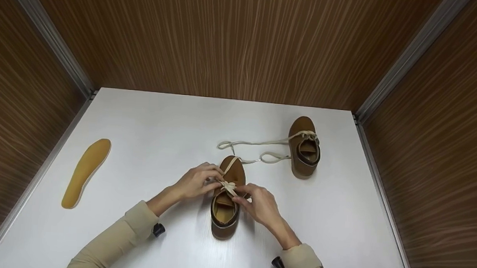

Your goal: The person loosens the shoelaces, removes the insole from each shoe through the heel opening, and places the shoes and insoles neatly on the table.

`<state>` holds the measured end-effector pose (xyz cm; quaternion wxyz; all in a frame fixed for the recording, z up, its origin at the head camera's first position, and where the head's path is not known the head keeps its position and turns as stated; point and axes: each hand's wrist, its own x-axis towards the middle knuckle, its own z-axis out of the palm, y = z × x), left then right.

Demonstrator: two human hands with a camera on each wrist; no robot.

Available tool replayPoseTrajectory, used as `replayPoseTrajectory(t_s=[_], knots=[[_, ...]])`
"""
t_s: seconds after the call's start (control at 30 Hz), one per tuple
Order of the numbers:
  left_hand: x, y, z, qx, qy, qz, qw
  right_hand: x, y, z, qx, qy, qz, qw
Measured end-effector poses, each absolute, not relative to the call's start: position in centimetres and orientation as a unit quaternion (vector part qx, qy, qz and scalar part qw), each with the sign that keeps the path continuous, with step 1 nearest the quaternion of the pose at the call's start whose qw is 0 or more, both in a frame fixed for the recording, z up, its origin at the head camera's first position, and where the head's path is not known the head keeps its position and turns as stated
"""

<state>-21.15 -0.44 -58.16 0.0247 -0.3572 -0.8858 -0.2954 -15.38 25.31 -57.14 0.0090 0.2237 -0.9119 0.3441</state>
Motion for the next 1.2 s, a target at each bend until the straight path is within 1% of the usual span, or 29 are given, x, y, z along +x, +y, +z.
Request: replayPoseTrajectory(t_s=[0.2, 0.37, 0.6, 0.83, 0.97, 1.2], knots=[[-21.1, -0.5, -58.1, -0.348, -0.884, -0.312, 0.024, -15.7, 25.3, -57.3, 0.235, -0.899, 0.369, -0.007], [-21.0, -0.9, -57.7, -0.342, -0.885, -0.314, 0.033, -15.9, 25.5, -56.9, 0.226, -0.900, 0.372, -0.007], [-20.6, -1.7, -57.3, -0.350, -0.886, -0.295, 0.068, -16.4, 25.8, -56.5, 0.224, -0.896, 0.384, -0.001], [-20.1, -2.5, -57.1, -0.356, -0.880, -0.301, 0.090, -16.9, 25.7, -56.9, 0.229, -0.899, 0.370, 0.040], [-19.9, -3.1, -57.0, -0.360, -0.874, -0.316, 0.084, -17.3, 25.4, -57.1, 0.241, -0.907, 0.342, 0.049], [-19.7, -3.4, -57.3, -0.379, -0.865, -0.322, 0.063, -17.7, 24.7, -57.3, 0.251, -0.920, 0.298, 0.033]])
